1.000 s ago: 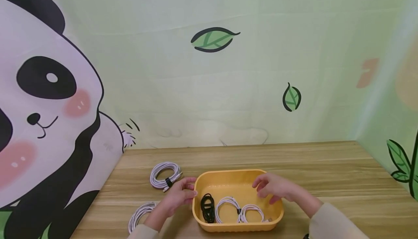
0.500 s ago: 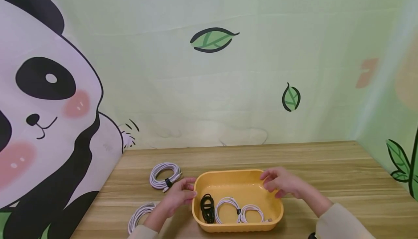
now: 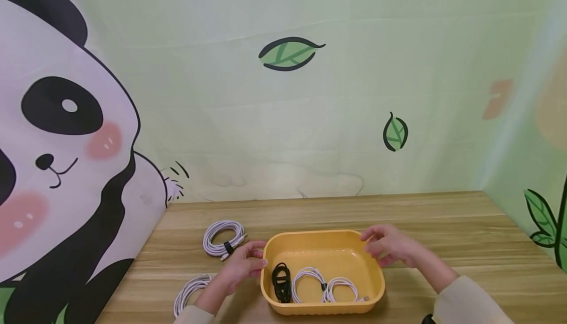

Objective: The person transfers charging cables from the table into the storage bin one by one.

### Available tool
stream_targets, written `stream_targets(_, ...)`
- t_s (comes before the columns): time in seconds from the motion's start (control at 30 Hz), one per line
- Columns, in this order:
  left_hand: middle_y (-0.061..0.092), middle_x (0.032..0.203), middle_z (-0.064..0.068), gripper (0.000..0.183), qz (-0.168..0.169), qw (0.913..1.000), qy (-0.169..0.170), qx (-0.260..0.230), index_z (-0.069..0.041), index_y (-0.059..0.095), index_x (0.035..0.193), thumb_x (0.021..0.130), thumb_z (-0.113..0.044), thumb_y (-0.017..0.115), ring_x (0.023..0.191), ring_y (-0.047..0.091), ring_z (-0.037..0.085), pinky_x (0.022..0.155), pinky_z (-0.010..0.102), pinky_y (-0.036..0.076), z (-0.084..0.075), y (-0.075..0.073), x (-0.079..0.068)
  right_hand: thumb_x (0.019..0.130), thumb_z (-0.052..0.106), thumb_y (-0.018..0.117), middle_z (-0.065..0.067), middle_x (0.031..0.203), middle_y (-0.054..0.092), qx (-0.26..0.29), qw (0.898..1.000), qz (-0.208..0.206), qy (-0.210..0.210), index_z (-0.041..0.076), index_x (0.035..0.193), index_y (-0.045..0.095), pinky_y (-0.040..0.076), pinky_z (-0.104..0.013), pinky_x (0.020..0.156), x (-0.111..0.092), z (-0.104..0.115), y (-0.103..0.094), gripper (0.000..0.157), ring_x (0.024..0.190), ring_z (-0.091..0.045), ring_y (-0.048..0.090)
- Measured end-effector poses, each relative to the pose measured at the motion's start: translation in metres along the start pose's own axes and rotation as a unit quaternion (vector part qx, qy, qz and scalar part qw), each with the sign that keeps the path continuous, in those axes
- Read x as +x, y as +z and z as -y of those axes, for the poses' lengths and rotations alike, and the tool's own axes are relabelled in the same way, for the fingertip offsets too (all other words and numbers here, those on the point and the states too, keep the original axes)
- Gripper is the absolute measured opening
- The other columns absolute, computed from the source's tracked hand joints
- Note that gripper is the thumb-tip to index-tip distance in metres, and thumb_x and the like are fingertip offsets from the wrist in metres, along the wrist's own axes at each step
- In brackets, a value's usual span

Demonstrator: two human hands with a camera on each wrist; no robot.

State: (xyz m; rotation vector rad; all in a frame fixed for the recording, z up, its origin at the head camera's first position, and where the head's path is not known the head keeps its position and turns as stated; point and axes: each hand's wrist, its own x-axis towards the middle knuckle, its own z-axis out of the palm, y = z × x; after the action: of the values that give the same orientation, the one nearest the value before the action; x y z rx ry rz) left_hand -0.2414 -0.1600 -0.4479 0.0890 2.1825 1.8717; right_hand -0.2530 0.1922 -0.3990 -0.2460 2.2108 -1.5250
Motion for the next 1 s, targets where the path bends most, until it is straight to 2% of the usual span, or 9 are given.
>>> stream_targets(0.53,0.048,0.096,0.012,0.048,-0.001,1.0,0.0,0.001,0.006,0.039,0.124,0.079,0.0,0.056,0.075,0.052,0.012,0.068,0.028,0.051,0.001,0.0,0.001,0.08,0.01,0.056,-0.005,0.084,0.053,0.022,0.999,-0.027,0.026,-0.006,0.11,0.045,0.049,-0.025,0.055,-0.003,-0.009,-0.009,0.036,0.067,-0.014,0.051)
stream_targets(1.0,0.048,0.096,0.011,0.049,0.001,1.0,0.001,-0.005,0.007,0.039,0.124,0.078,0.001,0.056,0.075,0.052,0.011,0.067,0.027,0.051,0.002,-0.001,0.001,0.08,0.012,0.058,-0.004,0.078,0.054,0.046,0.997,-0.042,0.045,-0.006,0.117,0.039,0.05,-0.024,0.053,-0.001,-0.022,-0.008,0.046,0.064,-0.012,0.052)
